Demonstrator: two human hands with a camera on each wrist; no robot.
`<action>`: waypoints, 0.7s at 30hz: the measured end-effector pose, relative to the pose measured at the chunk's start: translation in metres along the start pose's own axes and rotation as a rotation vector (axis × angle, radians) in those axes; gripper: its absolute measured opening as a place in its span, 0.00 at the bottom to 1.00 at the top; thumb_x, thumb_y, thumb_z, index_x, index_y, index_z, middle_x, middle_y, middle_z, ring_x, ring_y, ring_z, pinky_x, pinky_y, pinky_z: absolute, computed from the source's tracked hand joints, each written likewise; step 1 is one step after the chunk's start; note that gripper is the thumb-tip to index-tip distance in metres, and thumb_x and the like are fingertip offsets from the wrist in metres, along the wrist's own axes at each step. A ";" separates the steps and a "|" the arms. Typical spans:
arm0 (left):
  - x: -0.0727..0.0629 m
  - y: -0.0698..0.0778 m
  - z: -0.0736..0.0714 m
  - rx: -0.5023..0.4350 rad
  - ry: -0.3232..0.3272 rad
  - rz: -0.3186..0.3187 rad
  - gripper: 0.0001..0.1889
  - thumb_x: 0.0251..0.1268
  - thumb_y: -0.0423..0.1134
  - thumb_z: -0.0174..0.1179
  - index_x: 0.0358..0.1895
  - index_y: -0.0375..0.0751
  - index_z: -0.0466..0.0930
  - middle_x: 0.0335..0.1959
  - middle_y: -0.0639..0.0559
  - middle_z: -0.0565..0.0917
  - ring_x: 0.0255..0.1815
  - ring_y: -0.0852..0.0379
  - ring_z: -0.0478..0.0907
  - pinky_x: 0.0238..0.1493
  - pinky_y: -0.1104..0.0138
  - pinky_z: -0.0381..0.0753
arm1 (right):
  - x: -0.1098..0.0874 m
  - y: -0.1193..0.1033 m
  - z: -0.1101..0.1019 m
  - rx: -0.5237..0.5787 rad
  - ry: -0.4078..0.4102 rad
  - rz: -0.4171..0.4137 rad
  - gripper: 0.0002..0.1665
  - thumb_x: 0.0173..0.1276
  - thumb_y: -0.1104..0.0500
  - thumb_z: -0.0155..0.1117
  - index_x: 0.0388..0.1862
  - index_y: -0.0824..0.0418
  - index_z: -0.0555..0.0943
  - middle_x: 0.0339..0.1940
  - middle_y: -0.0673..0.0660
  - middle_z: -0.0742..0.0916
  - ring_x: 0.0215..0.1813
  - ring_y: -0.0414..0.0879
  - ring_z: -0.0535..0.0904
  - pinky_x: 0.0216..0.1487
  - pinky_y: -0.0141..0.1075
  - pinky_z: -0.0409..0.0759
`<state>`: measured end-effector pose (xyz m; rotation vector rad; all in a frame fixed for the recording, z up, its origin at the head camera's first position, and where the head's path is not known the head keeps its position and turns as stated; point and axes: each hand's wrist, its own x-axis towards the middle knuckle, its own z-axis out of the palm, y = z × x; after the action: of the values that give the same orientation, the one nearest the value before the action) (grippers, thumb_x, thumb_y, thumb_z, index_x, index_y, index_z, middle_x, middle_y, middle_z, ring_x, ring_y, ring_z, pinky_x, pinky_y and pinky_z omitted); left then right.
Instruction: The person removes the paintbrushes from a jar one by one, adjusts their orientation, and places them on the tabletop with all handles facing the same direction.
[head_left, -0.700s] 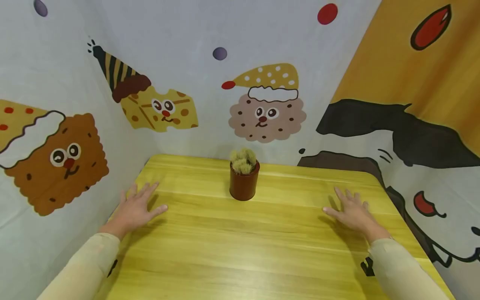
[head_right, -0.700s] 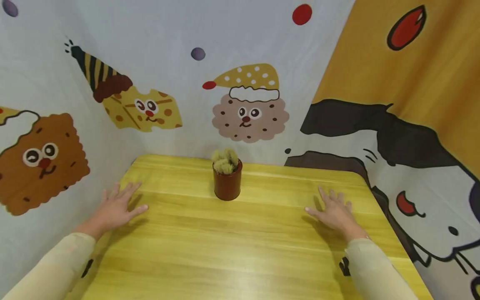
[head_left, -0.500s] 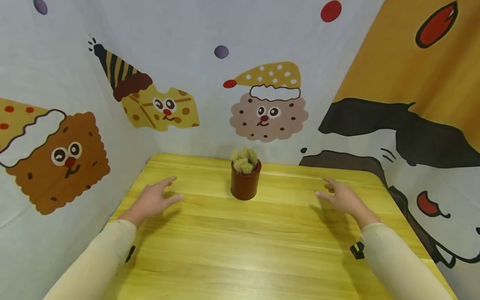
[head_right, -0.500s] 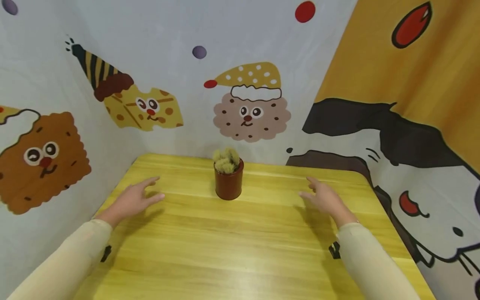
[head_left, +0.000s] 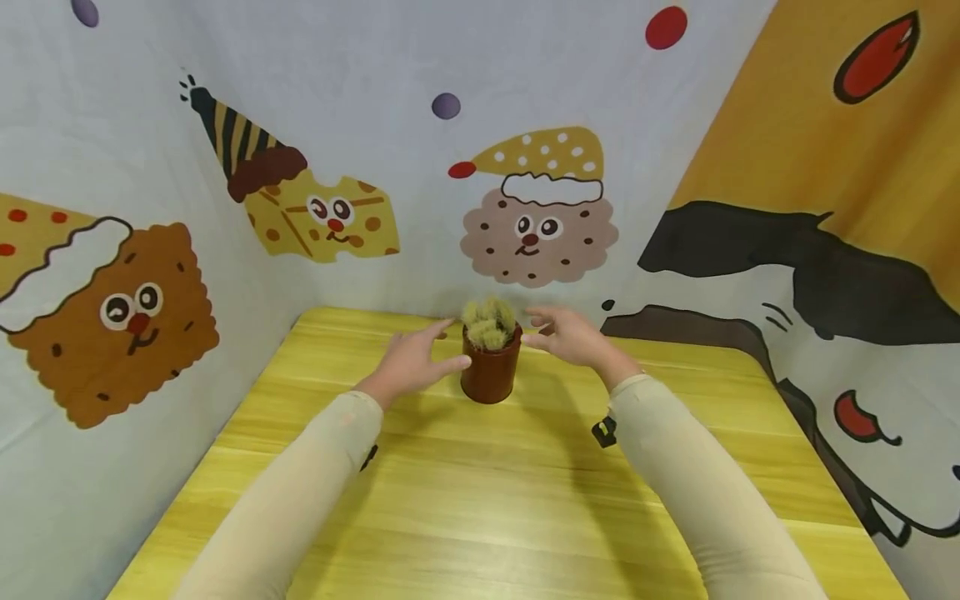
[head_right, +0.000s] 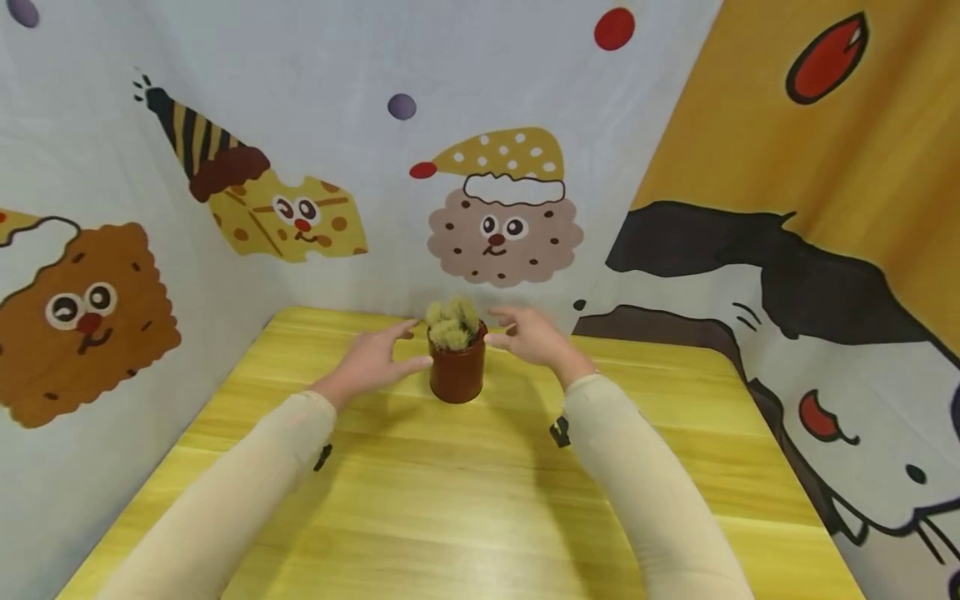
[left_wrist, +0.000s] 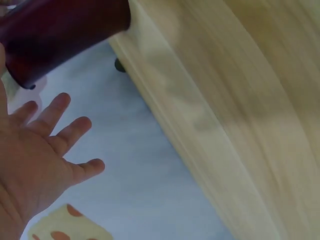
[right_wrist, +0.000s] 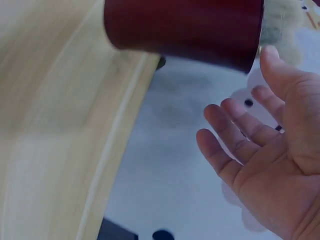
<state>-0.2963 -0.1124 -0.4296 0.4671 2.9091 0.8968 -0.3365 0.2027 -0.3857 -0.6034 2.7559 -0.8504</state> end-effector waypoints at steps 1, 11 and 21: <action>0.001 0.003 0.001 -0.001 -0.002 -0.003 0.48 0.71 0.74 0.59 0.88 0.60 0.55 0.79 0.47 0.75 0.80 0.40 0.72 0.85 0.30 0.44 | 0.004 -0.004 0.002 -0.007 -0.007 -0.010 0.39 0.81 0.42 0.65 0.85 0.52 0.68 0.76 0.66 0.80 0.73 0.65 0.80 0.69 0.61 0.81; 0.010 0.021 0.005 -0.007 -0.014 -0.014 0.52 0.71 0.77 0.56 0.88 0.52 0.54 0.84 0.48 0.69 0.83 0.40 0.68 0.84 0.29 0.40 | 0.021 -0.024 0.018 -0.064 0.049 -0.033 0.28 0.79 0.46 0.67 0.70 0.60 0.81 0.70 0.66 0.84 0.68 0.64 0.83 0.66 0.58 0.84; 0.014 0.032 0.008 -0.032 0.016 -0.072 0.53 0.69 0.76 0.59 0.87 0.46 0.57 0.83 0.45 0.69 0.81 0.38 0.71 0.84 0.28 0.38 | 0.024 -0.035 0.040 -0.171 0.258 0.022 0.11 0.77 0.54 0.67 0.46 0.61 0.87 0.47 0.62 0.92 0.42 0.55 0.89 0.45 0.50 0.87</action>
<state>-0.3003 -0.0789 -0.4183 0.3525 2.9005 0.9397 -0.3346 0.1467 -0.4000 -0.5231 3.0866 -0.7392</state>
